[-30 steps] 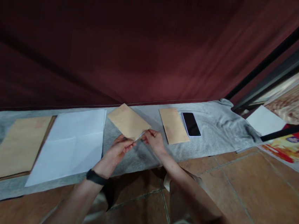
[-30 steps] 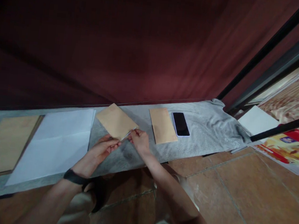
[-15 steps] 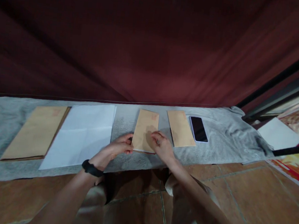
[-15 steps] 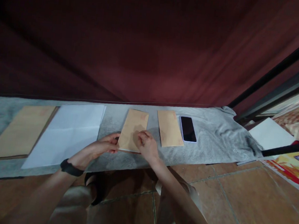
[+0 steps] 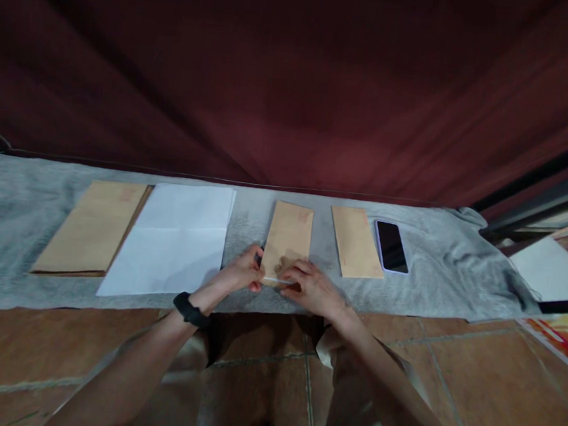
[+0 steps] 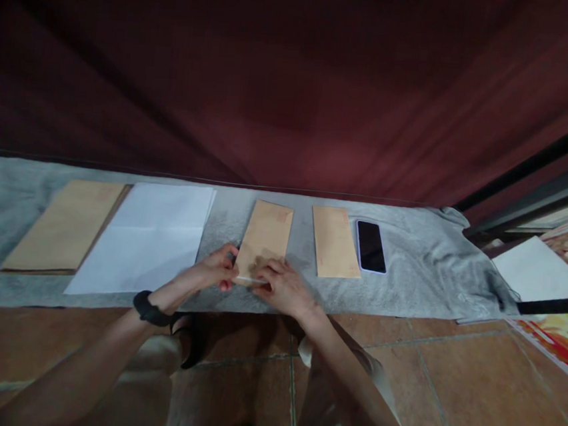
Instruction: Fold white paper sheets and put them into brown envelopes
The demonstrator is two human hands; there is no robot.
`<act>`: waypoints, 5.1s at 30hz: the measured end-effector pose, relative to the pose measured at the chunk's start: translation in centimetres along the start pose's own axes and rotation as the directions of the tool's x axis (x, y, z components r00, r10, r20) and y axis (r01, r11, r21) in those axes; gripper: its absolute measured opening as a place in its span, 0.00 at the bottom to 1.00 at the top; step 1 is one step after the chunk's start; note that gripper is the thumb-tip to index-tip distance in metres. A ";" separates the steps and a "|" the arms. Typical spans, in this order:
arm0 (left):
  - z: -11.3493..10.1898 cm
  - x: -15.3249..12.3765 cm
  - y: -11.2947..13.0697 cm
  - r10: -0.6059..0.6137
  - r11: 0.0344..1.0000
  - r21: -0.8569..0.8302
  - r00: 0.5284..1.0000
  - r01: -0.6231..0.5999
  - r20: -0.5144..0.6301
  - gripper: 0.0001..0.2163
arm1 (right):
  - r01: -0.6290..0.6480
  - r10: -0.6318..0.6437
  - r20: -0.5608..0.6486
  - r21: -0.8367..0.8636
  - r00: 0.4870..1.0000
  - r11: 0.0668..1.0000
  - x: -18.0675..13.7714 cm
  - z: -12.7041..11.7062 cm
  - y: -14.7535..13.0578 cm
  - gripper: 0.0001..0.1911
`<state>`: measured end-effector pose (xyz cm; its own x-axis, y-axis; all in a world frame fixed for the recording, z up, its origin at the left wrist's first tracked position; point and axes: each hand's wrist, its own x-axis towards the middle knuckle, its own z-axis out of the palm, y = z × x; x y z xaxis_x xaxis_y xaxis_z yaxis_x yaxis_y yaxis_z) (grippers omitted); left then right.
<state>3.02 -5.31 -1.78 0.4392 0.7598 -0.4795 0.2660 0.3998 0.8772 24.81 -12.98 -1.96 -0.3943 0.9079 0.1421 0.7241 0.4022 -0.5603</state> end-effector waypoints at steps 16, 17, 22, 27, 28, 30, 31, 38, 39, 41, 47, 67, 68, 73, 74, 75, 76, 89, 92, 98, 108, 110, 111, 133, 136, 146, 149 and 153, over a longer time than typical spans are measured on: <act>0.4 -1.0 0.8 0.490 0.694 0.507 0.851 -0.511 0.187 0.09 | 0.001 0.001 0.017 -0.156 1.000 0.988 -0.3 0.1 -0.8 0.08; 0.6 -1.0 0.7 0.490 0.665 0.521 0.839 -0.535 0.237 0.09 | -0.002 0.004 0.012 -0.148 1.000 0.989 -0.3 0.1 -0.8 0.08; 0.9 -0.9 0.3 0.468 0.585 0.619 0.842 -0.524 0.270 0.04 | -0.025 0.029 0.025 -0.149 0.999 0.989 -0.3 0.0 -0.4 0.08; 1.0 -0.8 0.1 0.442 0.614 0.652 0.878 -0.445 0.183 0.07 | -0.121 0.125 0.021 -0.131 0.992 0.984 -0.4 -0.1 0.2 0.08; 1.0 -0.9 0.1 0.443 0.618 0.657 0.882 -0.432 0.164 0.07 | -0.142 0.146 0.022 -0.129 0.989 0.981 -0.4 -0.1 0.3 0.07; 1.2 -0.9 -0.1 0.450 0.614 0.674 0.884 -0.411 0.129 0.07 | -0.175 0.179 0.020 -0.127 0.984 0.976 -0.5 -0.1 0.4 0.06; 1.3 -0.9 -0.2 0.452 0.610 0.684 0.885 -0.400 0.115 0.07 | -0.186 0.190 0.017 -0.126 0.982 0.974 -0.4 -0.1 0.4 0.06; 1.8 -0.9 -0.3 0.442 0.568 0.753 0.895 -0.332 0.061 0.07 | -0.214 0.214 -0.019 -0.152 0.977 0.965 -0.3 -0.2 0.1 0.07; 1.9 -0.9 -0.4 0.434 0.566 0.760 0.899 -0.319 0.054 0.08 | -0.216 0.210 -0.052 -0.167 0.976 0.962 -0.3 0.0 -0.3 0.08; 2.0 -0.9 -0.4 0.432 0.565 0.764 0.901 -0.313 0.050 0.08 | -0.202 0.179 -0.137 -0.177 0.974 0.963 -0.4 0.9 -1.6 0.13; 1.7 -0.7 -0.8 0.456 0.599 0.740 0.890 -0.307 0.000 0.10 | -0.061 0.030 -0.208 -0.147 0.978 0.987 -1.6 6.4 -5.5 0.32; 0.5 0.3 -1.2 0.419 0.572 0.785 0.908 -0.236 -0.032 0.05 | -0.181 0.086 -0.244 -0.399 0.966 0.899 -4.2 6.0 -3.0 0.37; 0.7 0.2 -1.3 0.466 0.543 0.797 0.884 -0.266 -0.023 0.05 | -0.189 0.093 -0.246 -0.402 0.965 0.896 -4.3 5.9 -2.9 0.37; 3.3 0.7 -1.5 0.693 0.281 0.809 0.693 -0.516 0.201 0.15 | -0.208 0.108 -0.245 -0.428 0.963 0.880 -4.4 6.4 -2.8 0.39; 3.7 1.1 -1.2 0.696 0.225 0.805 0.669 -0.548 0.261 0.17 | -0.208 0.110 -0.243 -0.429 0.964 0.879 -4.4 6.5 -2.8 0.39; 4.0 1.7 -0.9 0.690 0.175 0.804 0.653 -0.568 0.311 0.19 | -0.210 0.114 -0.239 -0.428 0.964 0.879 -4.3 6.6 -2.7 0.39; 4.2 2.4 -0.5 0.683 0.138 0.807 0.645 -0.574 0.342 0.21 | -0.213 0.119 -0.236 -0.424 0.964 0.880 -4.3 6.7 -2.7 0.40; 1.6 16.6 6.4 0.456 -0.035 0.854 0.752 -0.519 0.475 0.28 | -0.147 0.079 -0.204 -0.344 0.976 0.927 -4.4 5.6 -2.5 0.41; 1.6 17.1 5.9 0.431 -0.074 0.821 0.724 -0.565 0.538 0.27 | -0.124 0.068 -0.181 -0.317 0.981 0.940 -4.3 5.1 -2.1 0.39; 1.6 14.8 4.2 0.384 -0.112 0.786 0.702 -0.609 0.599 0.28 | -0.087 0.055 -0.148 -0.223 0.987 0.971 -3.7 3.3 -1.5 0.31; 1.4 8.5 2.5 0.280 0.034 0.680 0.661 -0.732 0.696 0.25 | -0.347 0.331 -0.133 -0.122 0.934 0.930 -1.2 -1.8 1.4 0.16; 1.2 7.0 2.5 0.248 0.087 0.662 0.660 -0.744 0.709 0.25 | -0.388 0.367 -0.158 -0.128 0.917 0.913 -0.9 -2.2 1.9 0.17; 1.2 6.1 2.5 0.235 0.113 0.656 0.661 -0.746 0.712 0.25 | -0.398 0.377 -0.161 -0.132 0.912 0.908 -0.8 -2.3 2.0 0.17; 1.8 2.6 2.0 0.519 0.355 0.734 0.775 -0.579 0.360 0.25 | -0.254 0.193 -0.220 -0.295 0.956 0.921 1.2 2.0 3.4 0.25; 1.9 5.7 3.3 0.582 0.264 0.805 0.754 -0.531 0.306 0.26 | -0.234 0.185 -0.187 -0.291 0.965 0.928 0.7 1.8 3.6 0.26; 3.5 13.1 3.6 0.427 0.129 0.869 0.817 -0.478 0.387 0.26 | -0.086 0.075 -0.071 -0.170 0.995 0.982 -0.3 -0.6 4.2 0.24; 3.6 12.0 2.4 0.398 0.136 0.861 0.823 -0.489 0.405 0.26 | -0.052 0.046 -0.046 -0.134 0.998 0.990 -0.1 -1.5 4.7 0.22; 3.2 8.1 1.2 0.361 0.180 0.816 0.809 -0.549 0.464 0.25 | -0.007 0.007 0.003 -0.085 1.000 0.996 -0.4 -2.0 5.4 0.24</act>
<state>9.62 -0.34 -4.68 0.8497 0.5206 -0.0830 0.5069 -0.7637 0.3998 29.98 -10.94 -3.39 -0.3907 0.9104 0.1359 0.7723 0.4045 -0.4899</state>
